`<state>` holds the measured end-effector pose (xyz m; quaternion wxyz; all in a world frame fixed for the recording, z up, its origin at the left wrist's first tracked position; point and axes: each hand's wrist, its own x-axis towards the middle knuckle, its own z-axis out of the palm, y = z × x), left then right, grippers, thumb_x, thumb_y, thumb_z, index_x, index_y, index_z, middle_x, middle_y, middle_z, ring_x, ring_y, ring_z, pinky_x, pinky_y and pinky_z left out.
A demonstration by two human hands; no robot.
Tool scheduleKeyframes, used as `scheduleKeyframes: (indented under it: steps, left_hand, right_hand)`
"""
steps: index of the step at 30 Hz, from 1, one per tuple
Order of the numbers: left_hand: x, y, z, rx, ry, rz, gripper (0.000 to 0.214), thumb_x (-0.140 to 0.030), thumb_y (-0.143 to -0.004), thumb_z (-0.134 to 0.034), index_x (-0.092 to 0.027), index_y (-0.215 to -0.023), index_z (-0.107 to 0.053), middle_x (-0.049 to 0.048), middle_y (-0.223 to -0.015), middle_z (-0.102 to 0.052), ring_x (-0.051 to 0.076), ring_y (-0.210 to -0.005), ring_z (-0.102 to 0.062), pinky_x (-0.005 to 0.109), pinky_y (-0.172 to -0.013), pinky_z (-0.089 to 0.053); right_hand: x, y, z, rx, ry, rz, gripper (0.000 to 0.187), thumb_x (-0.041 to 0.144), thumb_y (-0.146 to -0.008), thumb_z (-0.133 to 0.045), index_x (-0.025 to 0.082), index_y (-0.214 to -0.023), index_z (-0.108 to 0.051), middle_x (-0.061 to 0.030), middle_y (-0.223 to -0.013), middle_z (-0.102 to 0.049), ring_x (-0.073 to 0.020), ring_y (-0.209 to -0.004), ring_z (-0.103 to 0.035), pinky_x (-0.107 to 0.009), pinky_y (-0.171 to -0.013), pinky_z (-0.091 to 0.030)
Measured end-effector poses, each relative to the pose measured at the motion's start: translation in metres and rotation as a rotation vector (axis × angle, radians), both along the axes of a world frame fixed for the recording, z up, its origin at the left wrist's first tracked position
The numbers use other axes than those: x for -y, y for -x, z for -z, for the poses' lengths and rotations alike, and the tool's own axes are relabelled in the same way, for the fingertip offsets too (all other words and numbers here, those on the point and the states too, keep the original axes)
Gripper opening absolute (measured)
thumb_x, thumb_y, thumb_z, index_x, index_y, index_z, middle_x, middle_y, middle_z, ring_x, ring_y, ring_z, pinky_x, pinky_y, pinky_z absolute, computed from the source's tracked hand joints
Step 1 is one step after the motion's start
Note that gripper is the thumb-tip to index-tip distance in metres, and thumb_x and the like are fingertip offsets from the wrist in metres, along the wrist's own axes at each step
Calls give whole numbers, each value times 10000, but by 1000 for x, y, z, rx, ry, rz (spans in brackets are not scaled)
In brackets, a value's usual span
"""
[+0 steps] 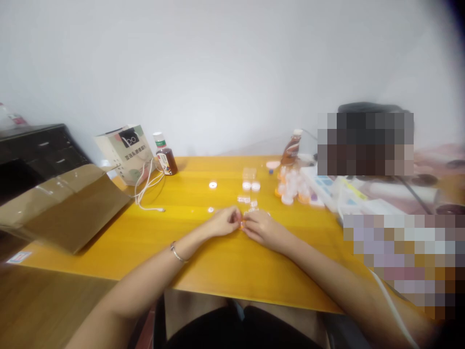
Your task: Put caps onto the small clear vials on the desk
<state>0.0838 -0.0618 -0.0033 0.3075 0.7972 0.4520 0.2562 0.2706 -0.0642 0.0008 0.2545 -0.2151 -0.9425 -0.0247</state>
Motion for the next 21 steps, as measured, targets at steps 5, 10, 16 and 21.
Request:
scheduleKeyframes:
  steps: [5,10,16,21]
  left_hand:
    - [7,-1,-6,-77,-78,21,75,-186,-735,-482,-156,-798,-509,-17,-689,-521,83,-605,-467,184,-553,-367]
    - [8,3,-18,-96,-148,8,122,-262,-767,-479,-154,-796,-528,-3,-700,-555,99,-617,-486,201,-568,-376]
    - [-12,40,-42,-183,-273,-207,163,-259,-790,-431,-148,-806,-550,17,-735,-582,112,-640,-498,221,-612,-383]
    - [-23,66,-46,-371,-203,-209,156,-252,-733,-477,-149,-776,-586,30,-739,-600,124,-634,-514,226,-604,-383]
  right_hand:
    - [0,-2,-1,-28,52,6,153,231,-831,-450,188,-776,-587,-75,-845,-598,-177,-791,-553,-324,-716,-423]
    - [-1,-3,-1,-32,69,12,146,254,-829,-459,189,-778,-579,-74,-836,-603,-176,-782,-562,-317,-707,-427]
    - [-1,-5,-2,-72,88,3,115,264,-812,-496,198,-776,-584,-74,-851,-614,-183,-820,-574,-319,-735,-428]
    - [-1,-5,-3,-87,118,0,127,295,-813,-499,208,-796,-591,-68,-829,-623,-184,-809,-580,-326,-738,-435]
